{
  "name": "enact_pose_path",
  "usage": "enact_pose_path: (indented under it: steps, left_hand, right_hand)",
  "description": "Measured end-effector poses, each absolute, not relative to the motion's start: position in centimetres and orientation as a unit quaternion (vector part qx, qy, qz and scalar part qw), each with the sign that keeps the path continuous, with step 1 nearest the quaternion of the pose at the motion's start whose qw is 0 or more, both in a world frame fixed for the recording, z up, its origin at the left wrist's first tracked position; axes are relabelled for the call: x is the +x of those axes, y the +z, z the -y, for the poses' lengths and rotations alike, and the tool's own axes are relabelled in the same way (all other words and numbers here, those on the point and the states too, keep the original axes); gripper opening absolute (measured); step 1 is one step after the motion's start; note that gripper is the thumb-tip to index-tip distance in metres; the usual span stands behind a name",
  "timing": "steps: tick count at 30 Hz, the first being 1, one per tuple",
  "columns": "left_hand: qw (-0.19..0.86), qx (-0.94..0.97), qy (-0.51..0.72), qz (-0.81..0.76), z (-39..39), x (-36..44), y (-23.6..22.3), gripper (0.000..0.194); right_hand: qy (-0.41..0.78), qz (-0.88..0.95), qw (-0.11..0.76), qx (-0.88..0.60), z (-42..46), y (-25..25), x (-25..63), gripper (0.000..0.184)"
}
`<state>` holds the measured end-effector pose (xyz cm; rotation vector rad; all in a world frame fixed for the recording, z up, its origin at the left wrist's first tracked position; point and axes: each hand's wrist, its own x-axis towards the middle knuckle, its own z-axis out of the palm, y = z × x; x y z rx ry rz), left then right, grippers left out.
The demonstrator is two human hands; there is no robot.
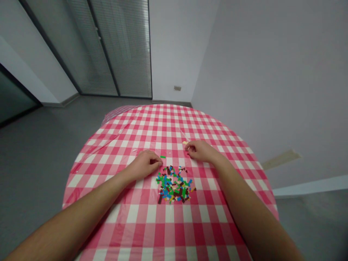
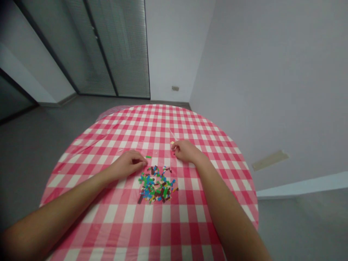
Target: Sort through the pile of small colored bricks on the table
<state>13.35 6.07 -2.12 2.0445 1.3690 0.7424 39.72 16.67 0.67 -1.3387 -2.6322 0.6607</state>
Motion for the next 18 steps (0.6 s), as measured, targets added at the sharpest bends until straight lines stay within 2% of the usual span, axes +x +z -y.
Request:
enact_pose_path:
  steps: [8, 15, 18]
  left_hand:
    - [0.294, 0.756, 0.278, -0.515, -6.3, 13.1, -2.6, 0.018]
    - [0.306, 0.766, 0.250, -0.508, -6.3, 12.9, -2.9, 0.017]
    - [0.304, 0.766, 0.248, -0.508, -6.3, 12.8, -2.8, 0.017]
  right_hand:
    - [0.304, 0.830, 0.069, -0.461, -17.1, 0.1, 40.6, 0.017]
    - [0.261, 0.860, 0.072, -0.433, -14.8, 0.8, 40.2, 0.011]
    - [0.298, 0.853, 0.062, -0.424, -12.6, 0.8, 40.1, 0.002]
